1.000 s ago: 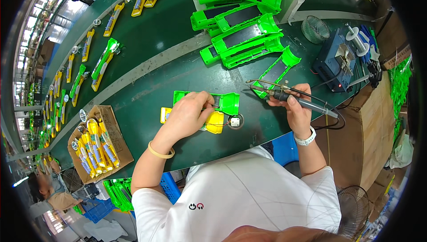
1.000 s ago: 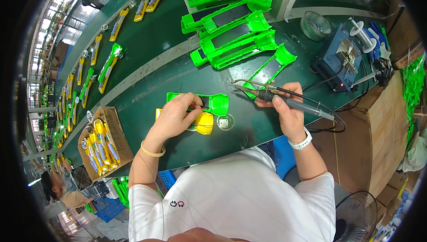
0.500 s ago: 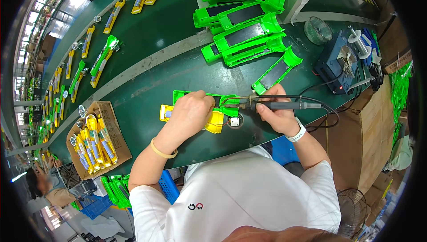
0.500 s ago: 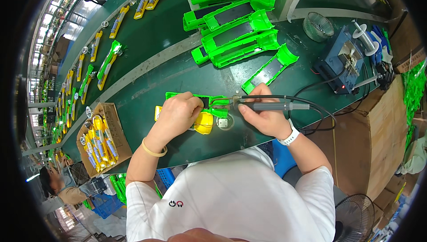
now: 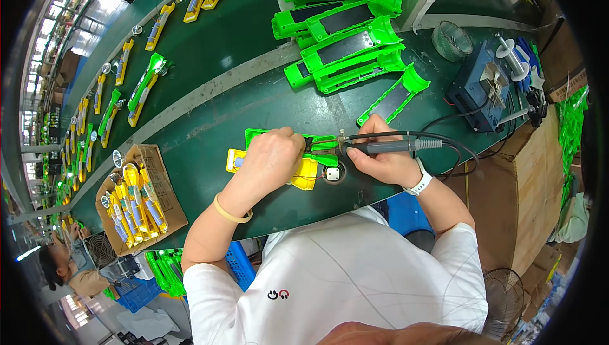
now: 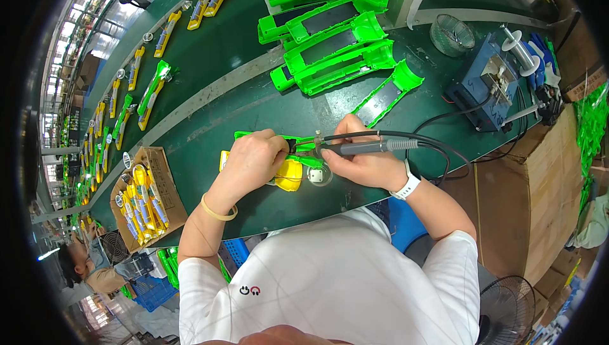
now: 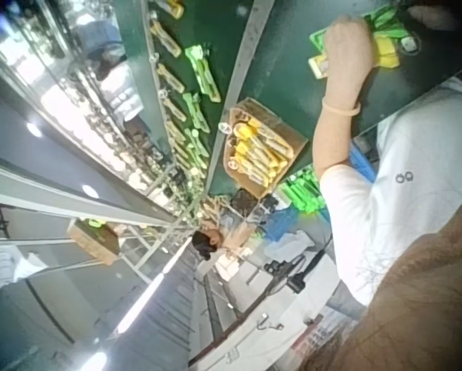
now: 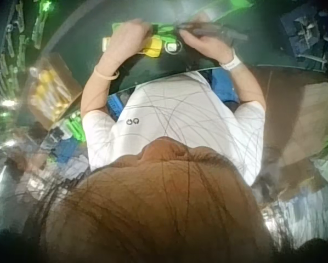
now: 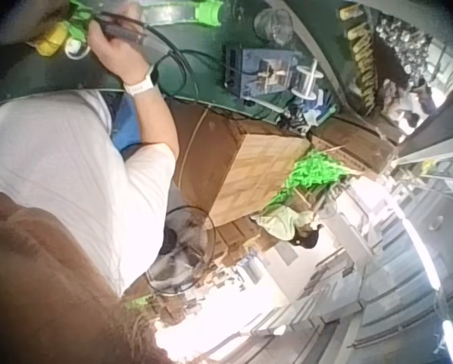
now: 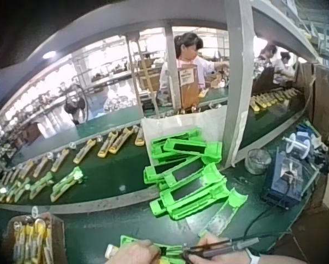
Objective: The person solders internal electrical components inside flashlight casings using a soldering iron, fits the casing pieces together by hand, and places the assembled flashlights onto the conveyor line.
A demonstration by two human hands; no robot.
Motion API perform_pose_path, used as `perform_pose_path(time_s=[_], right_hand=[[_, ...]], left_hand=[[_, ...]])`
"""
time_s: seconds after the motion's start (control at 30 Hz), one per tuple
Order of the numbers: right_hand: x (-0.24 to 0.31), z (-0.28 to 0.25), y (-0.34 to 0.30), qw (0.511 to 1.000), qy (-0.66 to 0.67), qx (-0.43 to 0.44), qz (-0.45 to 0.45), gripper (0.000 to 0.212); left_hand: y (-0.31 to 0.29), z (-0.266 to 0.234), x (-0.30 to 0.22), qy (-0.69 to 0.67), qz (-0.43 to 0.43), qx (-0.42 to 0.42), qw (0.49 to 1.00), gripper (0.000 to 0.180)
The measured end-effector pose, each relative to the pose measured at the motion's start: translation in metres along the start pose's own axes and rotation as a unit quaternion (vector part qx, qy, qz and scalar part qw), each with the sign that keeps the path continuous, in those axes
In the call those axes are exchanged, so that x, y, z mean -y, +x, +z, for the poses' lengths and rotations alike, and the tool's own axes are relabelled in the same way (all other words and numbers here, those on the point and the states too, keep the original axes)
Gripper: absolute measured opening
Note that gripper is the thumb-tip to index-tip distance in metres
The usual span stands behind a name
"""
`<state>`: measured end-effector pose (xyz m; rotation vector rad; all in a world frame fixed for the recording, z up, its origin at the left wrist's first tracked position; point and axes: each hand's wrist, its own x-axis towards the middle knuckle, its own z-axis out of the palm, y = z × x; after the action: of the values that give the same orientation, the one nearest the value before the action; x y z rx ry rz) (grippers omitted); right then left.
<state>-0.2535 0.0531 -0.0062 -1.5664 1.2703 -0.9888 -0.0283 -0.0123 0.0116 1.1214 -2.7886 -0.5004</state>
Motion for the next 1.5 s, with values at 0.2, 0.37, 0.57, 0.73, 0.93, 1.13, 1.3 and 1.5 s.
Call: perform_pose_path(time_s=[0.2,0.37,0.57,0.73,0.93,1.13,1.3,1.5], right_hand=[[-0.001,-0.026,-0.013,0.978,0.181,-0.105,0.022,0.021],[-0.024,-0.031,-0.033,0.953,0.180,-0.242,-0.029,0.023],[-0.014,0.027,-0.009,0.870,0.449,-0.201,-0.021,0.025],[-0.010,0.009,-0.013,0.900,0.368,-0.218,-0.085,0.027],[-0.033,-0.023,-0.042,0.936,0.209,-0.265,-0.098,0.040],[-0.052,-0.026,-0.052,0.922,0.157,-0.331,-0.128,0.041],[-0.046,-0.017,-0.045,0.932,0.173,-0.306,-0.084,0.039],[-0.040,-0.014,-0.039,0.932,0.160,-0.318,-0.070,0.041]], left_hand=[[-0.001,0.001,0.003,-0.007,0.006,-0.009,1.000,0.004],[-0.003,0.001,0.004,-0.006,0.004,-0.010,1.000,0.004],[-0.002,0.000,0.002,-0.011,0.012,-0.016,1.000,0.005],[-0.003,0.001,0.004,-0.012,0.010,-0.023,1.000,0.006],[-0.005,0.003,0.006,-0.021,0.016,-0.038,0.999,0.004],[-0.006,0.002,0.007,-0.015,0.021,-0.046,0.999,0.002],[-0.009,-0.005,0.010,-0.043,0.033,-0.044,0.998,0.007],[-0.013,-0.027,0.062,0.020,0.057,-0.116,0.991,0.028]])
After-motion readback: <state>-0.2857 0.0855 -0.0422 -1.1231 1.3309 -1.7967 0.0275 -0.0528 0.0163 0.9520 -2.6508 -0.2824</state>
